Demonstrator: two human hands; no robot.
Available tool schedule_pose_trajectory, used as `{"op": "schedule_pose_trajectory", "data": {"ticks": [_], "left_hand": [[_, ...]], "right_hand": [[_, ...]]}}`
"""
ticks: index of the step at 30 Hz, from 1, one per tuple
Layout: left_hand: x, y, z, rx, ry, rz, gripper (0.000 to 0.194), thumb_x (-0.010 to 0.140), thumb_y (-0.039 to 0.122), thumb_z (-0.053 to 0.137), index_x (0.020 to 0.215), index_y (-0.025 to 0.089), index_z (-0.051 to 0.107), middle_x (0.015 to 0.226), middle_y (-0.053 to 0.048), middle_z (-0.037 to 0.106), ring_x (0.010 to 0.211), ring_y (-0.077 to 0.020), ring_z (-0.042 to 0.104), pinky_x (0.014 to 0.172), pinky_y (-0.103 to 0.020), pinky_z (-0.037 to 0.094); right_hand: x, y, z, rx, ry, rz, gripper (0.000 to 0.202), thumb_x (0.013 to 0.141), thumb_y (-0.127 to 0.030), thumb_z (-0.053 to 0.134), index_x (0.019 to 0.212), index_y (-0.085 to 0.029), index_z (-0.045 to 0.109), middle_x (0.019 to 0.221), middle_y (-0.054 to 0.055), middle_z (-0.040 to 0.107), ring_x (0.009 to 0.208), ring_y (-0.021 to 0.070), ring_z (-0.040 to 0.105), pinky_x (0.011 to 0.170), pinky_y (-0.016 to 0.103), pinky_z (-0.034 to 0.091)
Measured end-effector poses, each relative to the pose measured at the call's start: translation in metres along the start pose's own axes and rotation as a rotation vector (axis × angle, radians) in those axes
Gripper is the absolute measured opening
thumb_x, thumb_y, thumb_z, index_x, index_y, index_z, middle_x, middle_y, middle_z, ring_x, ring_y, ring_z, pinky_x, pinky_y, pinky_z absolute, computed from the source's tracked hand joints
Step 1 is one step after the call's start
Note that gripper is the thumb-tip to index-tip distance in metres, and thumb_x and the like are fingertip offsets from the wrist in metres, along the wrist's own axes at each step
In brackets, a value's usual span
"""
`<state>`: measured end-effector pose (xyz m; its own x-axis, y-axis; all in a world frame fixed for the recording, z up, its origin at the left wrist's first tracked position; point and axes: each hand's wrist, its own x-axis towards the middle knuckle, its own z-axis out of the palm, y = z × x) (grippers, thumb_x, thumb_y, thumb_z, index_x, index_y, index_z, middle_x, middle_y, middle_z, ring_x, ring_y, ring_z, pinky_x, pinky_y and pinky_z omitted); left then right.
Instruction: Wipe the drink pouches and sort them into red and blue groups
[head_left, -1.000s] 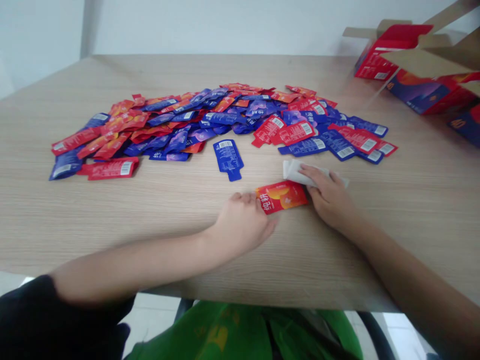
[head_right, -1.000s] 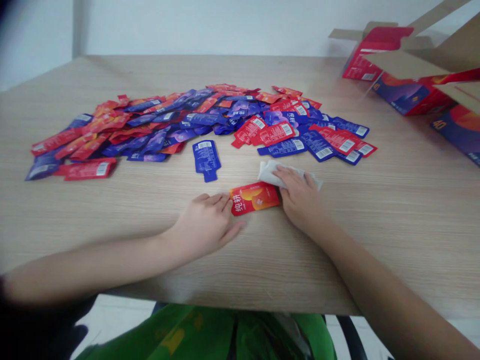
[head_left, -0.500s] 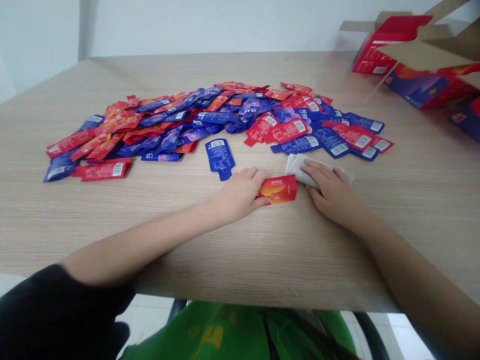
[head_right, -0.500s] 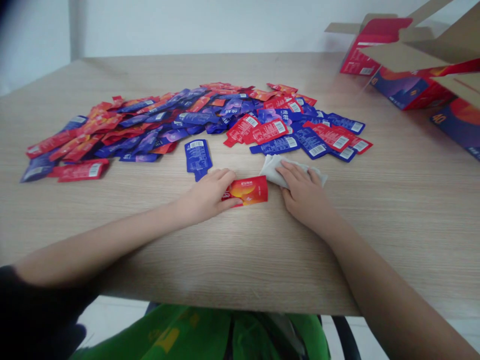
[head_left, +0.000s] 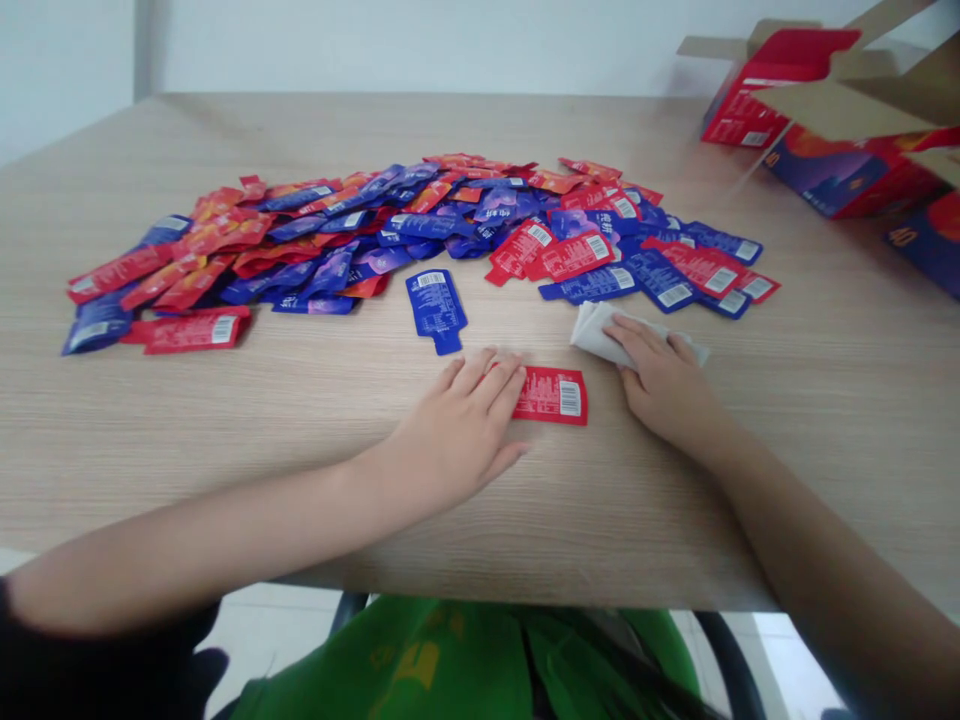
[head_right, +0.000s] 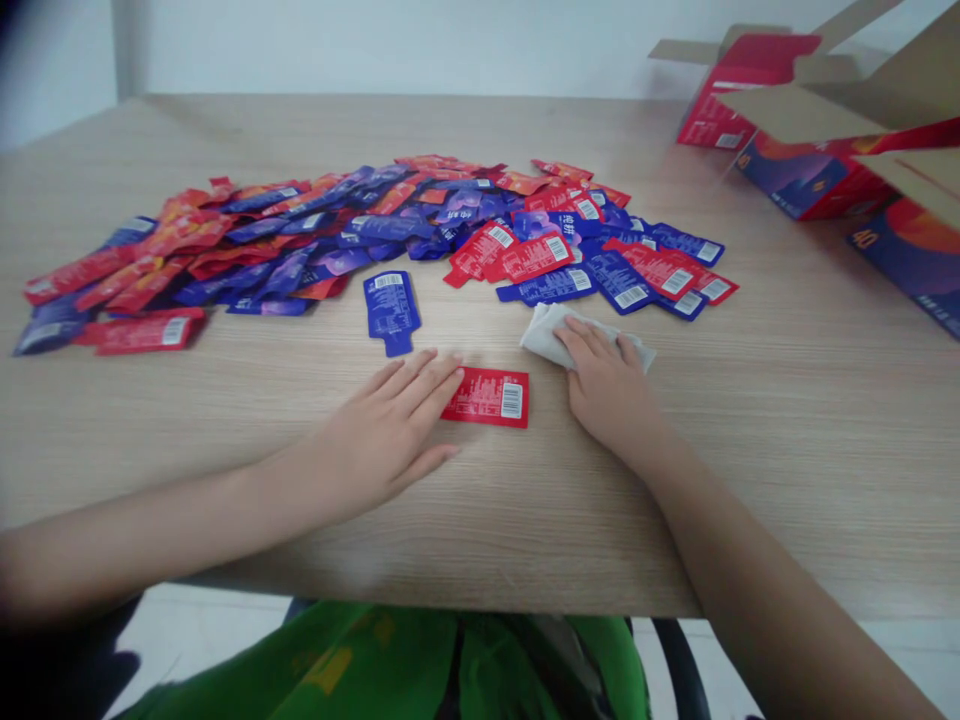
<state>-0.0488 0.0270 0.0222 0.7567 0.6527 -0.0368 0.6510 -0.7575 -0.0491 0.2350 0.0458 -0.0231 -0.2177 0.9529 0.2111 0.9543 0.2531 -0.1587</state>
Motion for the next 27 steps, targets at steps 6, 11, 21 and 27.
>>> {"op": "schedule_pose_trajectory", "data": {"ticks": [6,11,21,27], "left_hand": [[-0.02,-0.015,0.023,-0.07,0.012,0.008,0.059,0.1,0.05,0.042,0.145,0.012,0.043,0.151,-0.019,0.042,0.138,-0.0347,0.038,0.11,-0.052,0.033],[-0.017,-0.006,0.03,-0.084,0.091,-0.042,0.054,0.099,0.043,0.042,0.144,0.012,0.046,0.142,-0.019,0.049,0.13,-0.0363,0.043,0.104,-0.051,0.037],[-0.023,-0.002,0.024,-0.128,0.096,-0.051,0.045,0.097,0.03,0.042,0.131,0.004,0.054,0.132,-0.018,0.057,0.122,-0.0333,0.049,0.099,-0.046,0.041],[-0.021,-0.005,0.024,-0.148,0.102,-0.037,0.042,0.098,0.029,0.041,0.131,0.006,0.053,0.136,-0.017,0.055,0.126,-0.0316,0.047,0.1,-0.045,0.04]], "right_hand": [[0.007,0.01,-0.006,0.069,0.098,0.129,0.045,0.091,-0.023,0.04,0.133,-0.019,0.057,0.13,0.014,0.064,0.116,0.0324,0.061,0.095,0.051,0.048],[0.01,-0.016,-0.029,0.084,0.316,0.331,0.046,0.095,-0.03,0.041,0.136,-0.014,0.056,0.118,0.017,0.068,0.106,0.0357,0.065,0.088,0.05,0.051],[-0.004,-0.119,0.015,0.007,-0.013,-0.17,0.053,0.094,-0.02,0.038,0.146,-0.011,0.044,0.153,0.013,0.042,0.142,0.0287,0.034,0.118,0.054,0.019],[0.004,-0.088,0.018,0.002,0.073,0.0,0.052,0.093,-0.022,0.04,0.145,-0.016,0.046,0.153,0.013,0.042,0.142,0.0321,0.034,0.115,0.059,0.021]]}}
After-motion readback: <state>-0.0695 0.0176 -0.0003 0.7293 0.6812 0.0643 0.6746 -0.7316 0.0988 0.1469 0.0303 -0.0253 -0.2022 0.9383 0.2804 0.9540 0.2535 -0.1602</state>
